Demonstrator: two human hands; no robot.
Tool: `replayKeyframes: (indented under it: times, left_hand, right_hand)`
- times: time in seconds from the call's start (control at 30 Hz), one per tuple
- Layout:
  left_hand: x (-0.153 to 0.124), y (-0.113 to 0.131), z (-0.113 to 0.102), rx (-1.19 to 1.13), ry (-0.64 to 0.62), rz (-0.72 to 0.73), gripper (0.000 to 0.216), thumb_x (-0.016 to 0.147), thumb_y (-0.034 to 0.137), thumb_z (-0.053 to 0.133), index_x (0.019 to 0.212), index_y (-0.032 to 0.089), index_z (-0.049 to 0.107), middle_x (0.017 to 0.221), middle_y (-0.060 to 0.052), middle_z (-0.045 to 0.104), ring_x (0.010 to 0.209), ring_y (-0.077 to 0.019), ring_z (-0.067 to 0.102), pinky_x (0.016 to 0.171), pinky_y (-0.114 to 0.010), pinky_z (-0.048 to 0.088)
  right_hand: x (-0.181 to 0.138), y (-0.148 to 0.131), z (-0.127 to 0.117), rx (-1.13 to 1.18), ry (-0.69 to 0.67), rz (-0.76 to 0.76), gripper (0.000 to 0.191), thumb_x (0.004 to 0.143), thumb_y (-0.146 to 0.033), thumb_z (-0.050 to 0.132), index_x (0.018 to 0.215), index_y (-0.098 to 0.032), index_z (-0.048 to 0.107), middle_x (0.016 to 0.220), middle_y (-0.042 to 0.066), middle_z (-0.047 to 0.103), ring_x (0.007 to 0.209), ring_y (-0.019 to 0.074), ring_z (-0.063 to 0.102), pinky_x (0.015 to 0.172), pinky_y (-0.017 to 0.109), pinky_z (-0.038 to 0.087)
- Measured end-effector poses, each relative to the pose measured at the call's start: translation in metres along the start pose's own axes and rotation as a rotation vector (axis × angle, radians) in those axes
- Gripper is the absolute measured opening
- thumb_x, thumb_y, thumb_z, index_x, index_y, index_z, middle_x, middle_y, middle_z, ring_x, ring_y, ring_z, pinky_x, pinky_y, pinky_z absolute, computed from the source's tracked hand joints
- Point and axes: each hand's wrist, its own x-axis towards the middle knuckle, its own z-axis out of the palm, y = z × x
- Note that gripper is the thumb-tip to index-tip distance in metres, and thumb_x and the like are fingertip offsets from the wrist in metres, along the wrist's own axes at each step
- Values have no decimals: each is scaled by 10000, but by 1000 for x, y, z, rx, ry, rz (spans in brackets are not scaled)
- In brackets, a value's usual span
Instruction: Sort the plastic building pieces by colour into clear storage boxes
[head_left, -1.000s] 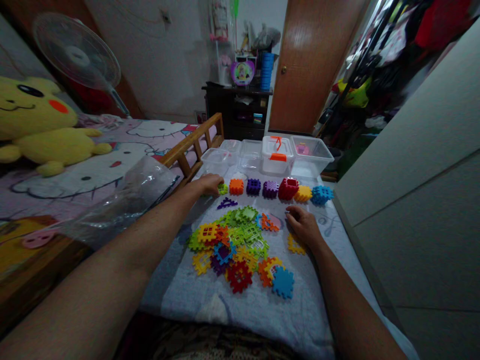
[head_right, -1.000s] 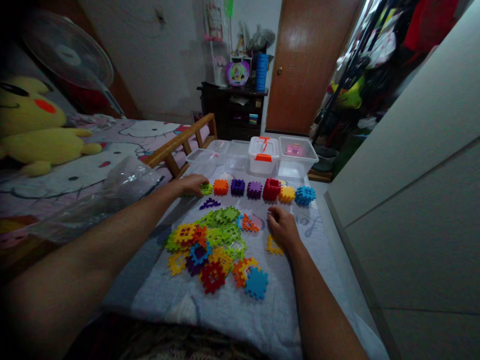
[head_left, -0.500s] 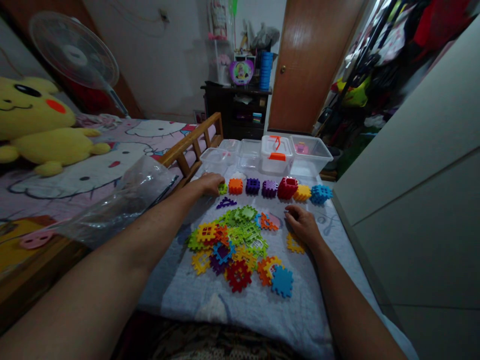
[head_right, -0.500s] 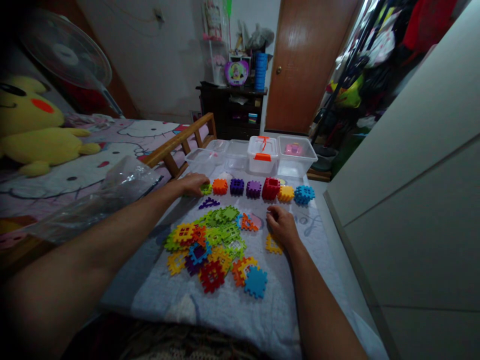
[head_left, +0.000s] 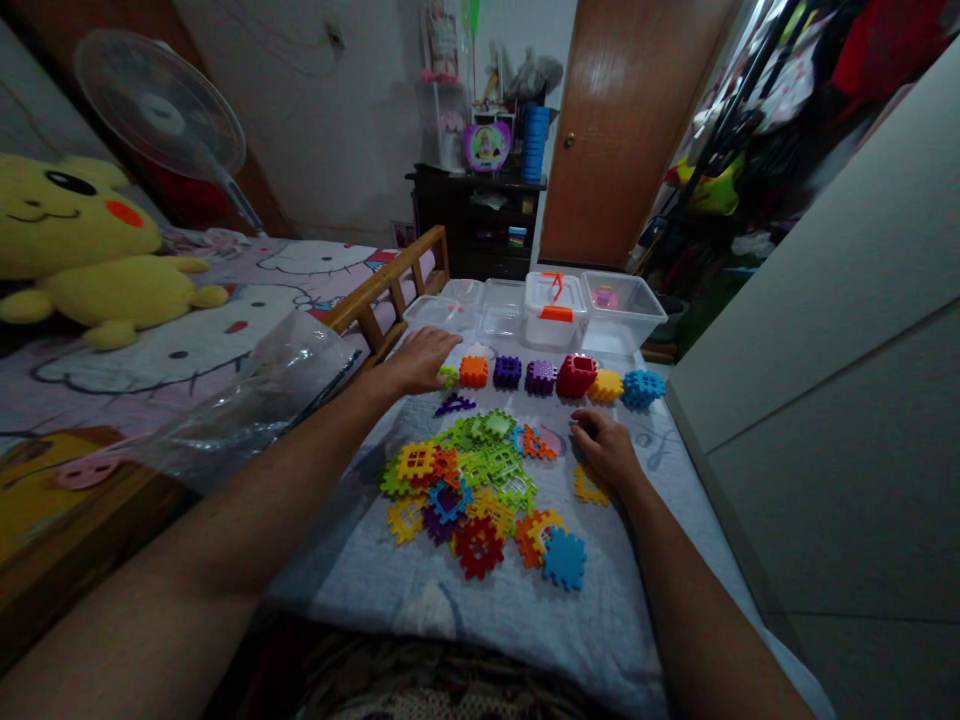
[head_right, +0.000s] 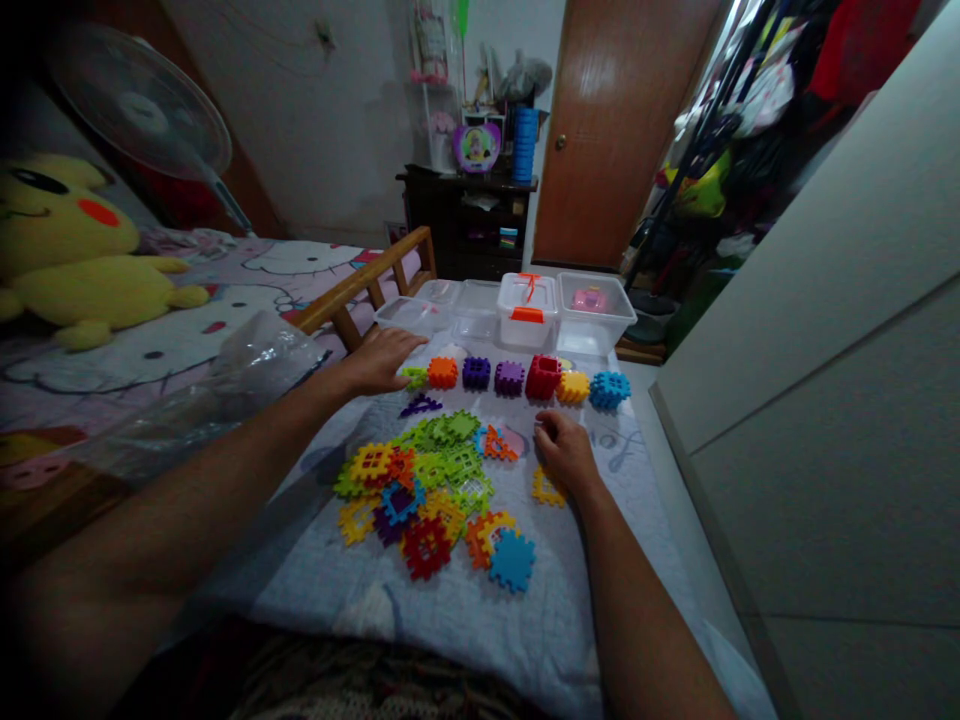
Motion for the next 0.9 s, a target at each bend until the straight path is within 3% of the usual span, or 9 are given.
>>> replayKeyframes:
  times: [0.07,0.17,0.3,0.53,0.73,0.9]
  left_hand:
    - [-10,23,-8,-101,58,130,543,814,247,611,1339,189,482,1391,-109,544,1299,-255,465,1100,-385,336]
    - [-19,59,-9,-219,-53,326,458,793,190,624,1245,196,551,1328,-85,598,1224,-213,537,1058,-327,390]
    - [-19,86,3,-211,-170,380,444,749,167,654,1188,204,596,1305,-84,617,1193,-232,566,1017,-330,436]
    - [-9,84,25,-188,-272,321,526,713,147,644,1233,214,594,1250,-94,644,1078,-248,617,911,-332,496]
    - [-10,86,18,-284,-254,268,292,788,213,629,1075,199,678,1102,-83,711,958,-222,644,824,-291,492]
    - [-7,83,14,-419,-160,184,198,858,182,544,991,177,690,1030,-65,726,927,-192,655,817,-268,475]
  right_hand:
    - [0,0,0,-2,4,2,296,798,-349,534,972,-179,703,791,62,713,698,195,631,693,319,477]
    - [0,-1,0,2,10,8,302,795,-360,532,969,-182,705,787,60,713,686,191,624,694,320,480]
    - [0,-3,-2,16,2,23,331,783,-383,524,960,-169,705,765,64,700,667,193,616,687,325,479]
    - [1,-5,-3,38,4,30,350,782,-394,518,960,-155,702,769,68,696,681,196,614,689,326,479]
    - [1,-5,-3,43,7,24,332,789,-388,522,956,-161,698,750,56,690,670,192,606,676,320,474]
    - [0,-4,-3,42,8,25,343,788,-394,521,957,-154,699,733,56,687,652,189,598,669,318,472]
